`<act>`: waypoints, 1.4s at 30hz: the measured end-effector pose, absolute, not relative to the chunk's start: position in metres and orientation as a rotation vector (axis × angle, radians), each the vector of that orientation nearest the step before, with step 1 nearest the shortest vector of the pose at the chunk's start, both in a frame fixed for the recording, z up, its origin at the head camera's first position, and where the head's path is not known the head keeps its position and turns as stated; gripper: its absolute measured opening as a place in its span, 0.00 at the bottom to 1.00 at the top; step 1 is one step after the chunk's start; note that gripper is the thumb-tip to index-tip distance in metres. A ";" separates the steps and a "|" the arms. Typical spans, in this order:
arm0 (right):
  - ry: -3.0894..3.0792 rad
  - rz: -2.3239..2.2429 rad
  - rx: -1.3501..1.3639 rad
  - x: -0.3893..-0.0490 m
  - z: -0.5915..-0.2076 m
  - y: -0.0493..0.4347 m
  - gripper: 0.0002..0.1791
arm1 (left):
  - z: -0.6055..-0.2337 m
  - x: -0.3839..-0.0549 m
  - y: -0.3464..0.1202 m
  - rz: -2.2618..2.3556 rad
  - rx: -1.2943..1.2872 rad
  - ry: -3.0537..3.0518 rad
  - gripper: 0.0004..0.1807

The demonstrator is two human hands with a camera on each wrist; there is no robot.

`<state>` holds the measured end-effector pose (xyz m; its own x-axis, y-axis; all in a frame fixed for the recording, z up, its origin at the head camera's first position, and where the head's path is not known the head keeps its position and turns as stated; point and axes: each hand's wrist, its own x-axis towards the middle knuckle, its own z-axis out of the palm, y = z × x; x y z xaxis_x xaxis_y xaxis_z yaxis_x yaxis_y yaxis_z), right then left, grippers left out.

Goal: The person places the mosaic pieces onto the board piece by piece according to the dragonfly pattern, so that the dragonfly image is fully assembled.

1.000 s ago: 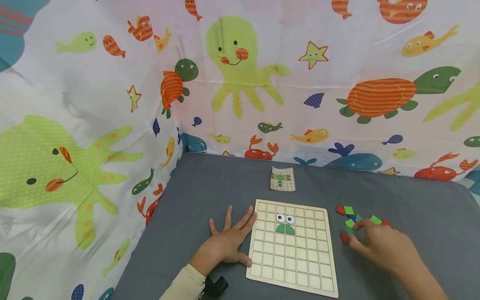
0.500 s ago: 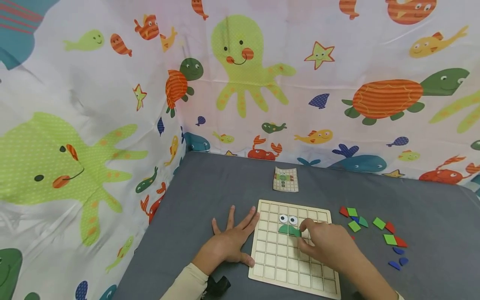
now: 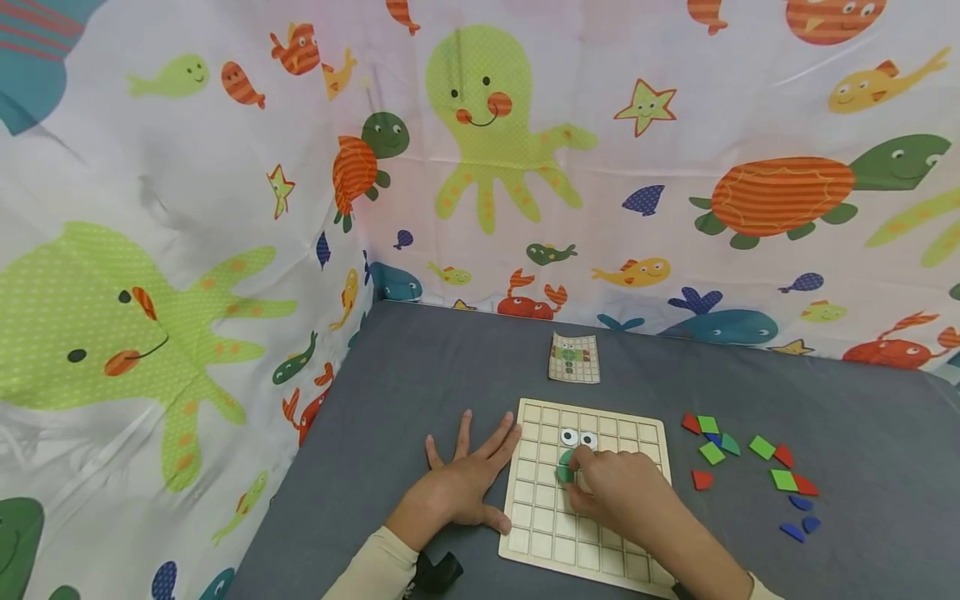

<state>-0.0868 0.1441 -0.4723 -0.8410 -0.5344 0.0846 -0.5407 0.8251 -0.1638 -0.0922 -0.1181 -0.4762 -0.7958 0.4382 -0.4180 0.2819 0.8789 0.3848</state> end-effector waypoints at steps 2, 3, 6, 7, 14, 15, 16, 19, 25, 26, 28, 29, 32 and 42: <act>-2.966 0.274 0.874 -0.086 -0.473 0.144 0.09 | -0.476 -0.092 -0.118 0.416 0.524 2.540 0.71; -2.964 0.270 0.872 -0.086 -0.473 0.144 0.09 | -0.476 -0.092 -0.118 0.414 0.524 2.540 0.71; -2.959 0.265 0.877 -0.086 -0.475 0.145 0.09 | -0.475 -0.092 -0.118 0.414 0.523 2.539 0.71; -2.962 0.268 0.874 -0.086 -0.476 0.145 0.08 | -0.475 -0.092 -0.118 0.416 0.523 2.538 0.71; -2.983 0.283 0.834 -0.086 -0.477 0.147 0.08 | -0.474 -0.093 -0.117 0.412 0.526 2.544 0.71; -2.981 0.278 0.831 -0.087 -0.477 0.147 0.09 | -0.474 -0.093 -0.117 0.410 0.527 2.545 0.71; -2.979 0.267 0.828 -0.087 -0.476 0.147 0.10 | -0.474 -0.093 -0.117 0.410 0.527 2.545 0.71; -2.979 0.255 0.827 -0.087 -0.475 0.147 0.11 | -0.475 -0.092 -0.117 0.413 0.527 2.544 0.71; -3.001 0.290 0.834 -0.088 -0.473 0.146 0.11 | -0.476 -0.093 -0.119 0.431 0.523 2.543 0.72; -3.005 0.291 0.832 -0.089 -0.474 0.145 0.12 | -0.476 -0.093 -0.119 0.433 0.523 2.544 0.72; -3.018 0.289 0.823 -0.090 -0.474 0.144 0.13 | -0.475 -0.092 -0.119 0.437 0.523 2.542 0.72; -3.022 0.284 0.819 -0.090 -0.475 0.144 0.14 | -0.475 -0.092 -0.119 0.437 0.523 2.540 0.72; -3.018 0.279 0.825 -0.092 -0.476 0.142 0.17 | -0.475 -0.091 -0.119 0.433 0.521 2.536 0.72; -3.011 0.242 0.823 -0.096 -0.478 0.143 0.19 | -0.497 -0.098 -0.121 0.494 0.543 2.523 0.74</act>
